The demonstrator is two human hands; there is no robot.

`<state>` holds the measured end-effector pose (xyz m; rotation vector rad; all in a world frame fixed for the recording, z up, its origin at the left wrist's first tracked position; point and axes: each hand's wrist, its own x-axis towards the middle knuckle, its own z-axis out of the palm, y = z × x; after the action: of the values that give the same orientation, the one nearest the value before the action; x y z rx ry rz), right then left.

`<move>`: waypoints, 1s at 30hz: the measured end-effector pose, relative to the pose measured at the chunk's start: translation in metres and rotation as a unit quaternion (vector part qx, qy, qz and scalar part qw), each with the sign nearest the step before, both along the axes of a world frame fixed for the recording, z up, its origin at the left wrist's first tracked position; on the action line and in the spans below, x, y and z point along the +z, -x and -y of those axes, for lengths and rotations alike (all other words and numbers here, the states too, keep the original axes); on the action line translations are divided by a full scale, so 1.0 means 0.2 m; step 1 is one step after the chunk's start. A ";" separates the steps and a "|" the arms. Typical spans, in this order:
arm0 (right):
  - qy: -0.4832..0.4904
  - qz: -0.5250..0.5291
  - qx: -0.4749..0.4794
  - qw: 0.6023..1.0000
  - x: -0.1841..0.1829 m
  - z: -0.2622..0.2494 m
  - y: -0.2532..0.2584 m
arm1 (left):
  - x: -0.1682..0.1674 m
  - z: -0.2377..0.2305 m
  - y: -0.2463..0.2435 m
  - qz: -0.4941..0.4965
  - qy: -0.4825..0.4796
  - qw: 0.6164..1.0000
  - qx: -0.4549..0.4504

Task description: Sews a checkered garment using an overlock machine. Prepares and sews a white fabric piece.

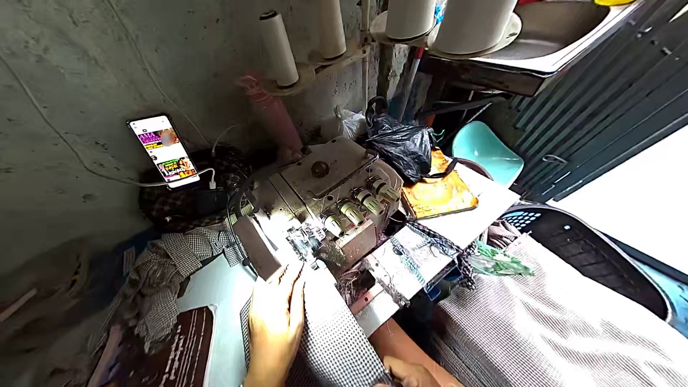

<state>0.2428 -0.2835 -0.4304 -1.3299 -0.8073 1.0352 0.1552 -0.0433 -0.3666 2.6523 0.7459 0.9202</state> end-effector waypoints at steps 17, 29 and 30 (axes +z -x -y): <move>-0.009 -0.081 0.006 0.997 0.11 -0.41 -0.17 | 0.02 -0.33 -0.10 -0.045 0.062 0.990 0.117; -0.007 -0.107 -0.035 0.994 0.02 -0.30 -0.11 | -0.09 0.06 0.01 0.052 0.046 0.998 0.010; -0.009 -0.110 -0.038 0.993 0.02 -0.31 -0.11 | -0.09 0.06 0.01 0.049 0.051 0.997 0.009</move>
<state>0.2645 -0.2217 -0.4263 -1.1976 -0.5964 1.0895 0.1527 -0.0545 -0.3837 2.4961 0.7747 0.9817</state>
